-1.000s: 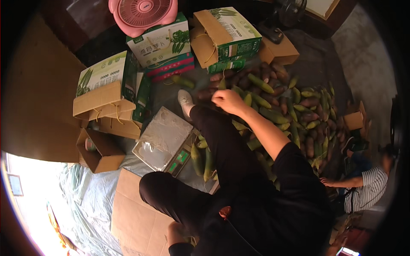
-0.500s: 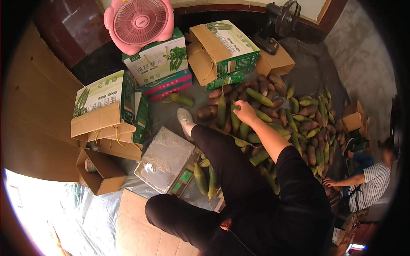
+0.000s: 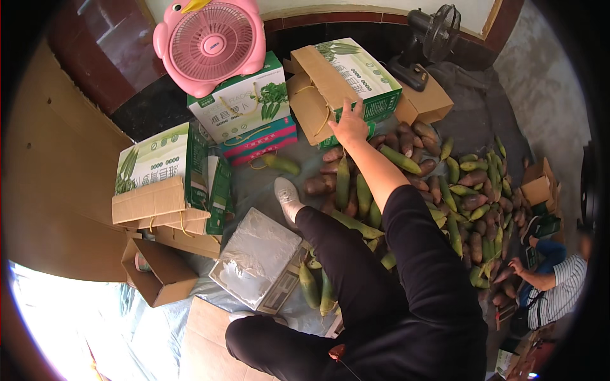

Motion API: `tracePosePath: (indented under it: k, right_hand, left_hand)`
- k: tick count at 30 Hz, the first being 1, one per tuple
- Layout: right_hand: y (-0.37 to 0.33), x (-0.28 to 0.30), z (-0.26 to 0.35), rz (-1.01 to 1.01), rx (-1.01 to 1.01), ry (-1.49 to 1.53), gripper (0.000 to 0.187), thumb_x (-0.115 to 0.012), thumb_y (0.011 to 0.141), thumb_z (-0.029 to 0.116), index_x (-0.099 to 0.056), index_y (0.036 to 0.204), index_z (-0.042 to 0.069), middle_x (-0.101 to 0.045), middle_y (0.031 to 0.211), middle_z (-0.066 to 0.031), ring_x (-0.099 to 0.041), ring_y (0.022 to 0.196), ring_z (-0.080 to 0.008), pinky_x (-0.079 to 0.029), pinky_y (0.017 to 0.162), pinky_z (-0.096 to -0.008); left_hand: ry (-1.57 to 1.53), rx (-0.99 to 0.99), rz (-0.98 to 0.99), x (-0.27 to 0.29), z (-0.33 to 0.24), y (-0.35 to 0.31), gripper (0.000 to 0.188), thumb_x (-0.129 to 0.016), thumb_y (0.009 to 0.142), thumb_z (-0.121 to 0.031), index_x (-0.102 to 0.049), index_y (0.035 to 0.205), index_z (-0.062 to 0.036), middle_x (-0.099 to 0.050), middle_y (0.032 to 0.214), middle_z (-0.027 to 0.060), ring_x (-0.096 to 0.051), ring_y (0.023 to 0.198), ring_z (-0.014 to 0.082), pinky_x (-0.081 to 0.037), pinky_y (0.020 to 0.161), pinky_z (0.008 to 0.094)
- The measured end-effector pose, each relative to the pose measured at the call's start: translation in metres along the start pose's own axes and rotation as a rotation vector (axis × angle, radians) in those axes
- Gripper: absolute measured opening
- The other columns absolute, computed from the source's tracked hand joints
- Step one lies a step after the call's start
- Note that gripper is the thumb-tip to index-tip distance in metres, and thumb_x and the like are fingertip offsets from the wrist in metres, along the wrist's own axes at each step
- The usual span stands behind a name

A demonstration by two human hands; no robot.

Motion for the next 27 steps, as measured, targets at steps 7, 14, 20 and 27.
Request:
tracePosePath:
  k: [7, 14, 20, 27]
  right_hand:
    - [0.039, -0.033, 0.008, 0.002, 0.021, -0.166, 0.091, -0.070, 0.075, 0.041, -0.015, 0.144, 0.016, -0.005, 0.149, -0.0248, -0.064, 0.094, -0.0331, -0.054, 0.073, -0.0361]
    - [0.069, -0.043, -0.008, 0.006, -0.035, -0.095, 0.072, -0.057, 0.082, 0.022, -0.020, 0.144, 0.016, -0.004, 0.150, -0.0238, -0.053, 0.112, -0.0372, -0.050, 0.086, -0.0396]
    - [0.063, 0.020, -0.070, -0.083, -0.092, 0.048, 0.055, -0.045, 0.082, 0.008, -0.034, 0.136, 0.013, -0.015, 0.149, -0.0197, -0.051, 0.113, -0.0413, -0.044, 0.093, -0.0455]
    - [0.014, 0.143, -0.151, -0.034, -0.222, 0.534, 0.056, -0.038, 0.077, 0.000, -0.049, 0.130, 0.015, -0.052, 0.127, -0.0117, -0.059, 0.101, -0.0304, -0.055, 0.070, -0.0397]
  left_hand:
    - [-0.194, 0.190, -0.191, 0.010, -0.007, 0.014, 0.057, -0.064, 0.084, -0.027, -0.042, 0.127, 0.0051, -0.053, 0.118, 0.0150, -0.057, 0.096, 0.0226, -0.053, 0.072, 0.0328]
    - [-0.389, 0.348, -0.373, 0.025, -0.020, 0.006, 0.061, -0.065, 0.085, -0.030, -0.041, 0.129, 0.0060, -0.051, 0.122, 0.0154, -0.057, 0.098, 0.0222, -0.053, 0.072, 0.0328]
    - [-0.400, -0.030, -0.470, 0.025, -0.208, 0.025, 0.048, -0.061, 0.083, -0.016, -0.045, 0.123, 0.0053, -0.057, 0.110, 0.0186, -0.060, 0.095, 0.0264, -0.052, 0.076, 0.0351]
    - [-0.339, -0.410, -0.566, 0.022, -0.325, 0.041, 0.028, -0.058, 0.088, -0.018, -0.058, 0.108, 0.0006, -0.064, 0.092, 0.0109, -0.061, 0.085, 0.0203, -0.050, 0.072, 0.0322]
Point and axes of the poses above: each hand's wrist, its own y-axis towards the middle knuckle, its own x-axis out of the back of the hand, z = x × y, the point moved 3 cm from there along y, towards the middle knuckle
